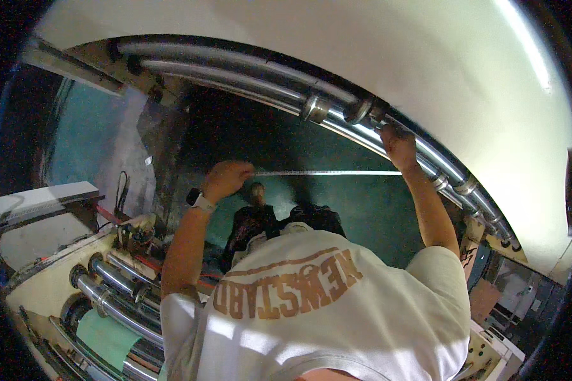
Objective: The person uses a tape measure to measure the length of several parallel metal pipes mounted on a wall. They repeatedly extend the tape measure along the pipes, read the measurements, and retract the tape. The person is standing in a workshop environment.
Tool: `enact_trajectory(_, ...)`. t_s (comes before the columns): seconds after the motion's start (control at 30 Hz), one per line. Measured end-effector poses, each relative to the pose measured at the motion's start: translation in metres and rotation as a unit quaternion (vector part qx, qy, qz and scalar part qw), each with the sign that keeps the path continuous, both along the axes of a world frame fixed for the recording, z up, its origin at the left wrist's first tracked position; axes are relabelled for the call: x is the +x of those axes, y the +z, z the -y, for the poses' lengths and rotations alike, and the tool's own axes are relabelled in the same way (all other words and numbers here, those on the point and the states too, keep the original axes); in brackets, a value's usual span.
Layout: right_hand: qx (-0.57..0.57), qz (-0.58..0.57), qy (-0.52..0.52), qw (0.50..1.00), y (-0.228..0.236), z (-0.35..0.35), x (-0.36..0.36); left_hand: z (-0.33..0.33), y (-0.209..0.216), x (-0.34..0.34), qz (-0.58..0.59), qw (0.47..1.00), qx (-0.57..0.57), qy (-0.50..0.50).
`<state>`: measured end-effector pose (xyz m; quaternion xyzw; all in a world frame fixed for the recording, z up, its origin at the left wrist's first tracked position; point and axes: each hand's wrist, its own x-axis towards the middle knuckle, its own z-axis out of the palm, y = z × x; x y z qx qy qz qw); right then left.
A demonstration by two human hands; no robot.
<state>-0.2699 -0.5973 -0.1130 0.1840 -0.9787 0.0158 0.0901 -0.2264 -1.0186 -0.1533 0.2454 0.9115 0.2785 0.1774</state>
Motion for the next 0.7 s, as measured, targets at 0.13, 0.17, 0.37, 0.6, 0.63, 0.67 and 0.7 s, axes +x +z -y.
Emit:
enact_trajectory(0.13, -0.017, -0.083, 0.06, 0.995, -0.005, -0.002, -0.005, -0.029, 0.003, -0.021, -0.031, 0.998, 0.007, -0.05)
enact_trajectory(0.17, -0.036, -0.039, 0.09, 0.995, -0.016, -0.013, -0.004, -0.039, 0.003, -0.029, -0.037, 0.997, -0.017, -0.064)
enact_trajectory(0.37, -0.064, 0.213, -0.096, 0.97, -0.015, -0.003, -0.003, -0.093, 0.028, -0.063, -0.062, 0.989, -0.049, -0.122)
enact_trajectory(0.6, -0.056, -0.044, -0.015, 0.997, -0.015, 0.001, 0.005, -0.103, 0.029, -0.054, -0.031, 0.991, -0.031, -0.126)
enact_trajectory(0.63, -0.067, -0.06, -0.005, 0.996, -0.004, 0.002, -0.001, -0.101, 0.028, -0.052, -0.021, 0.993, -0.036, -0.114)
enact_trajectory(0.67, -0.078, -0.077, 0.006, 0.994, 0.008, 0.002, -0.008, -0.097, 0.024, -0.053, -0.039, 0.992, -0.034, -0.112)
enact_trajectory(0.7, -0.088, -0.087, 0.015, 0.992, 0.011, 0.001, -0.011, -0.095, 0.018, -0.049, -0.051, 0.992, -0.031, -0.111)
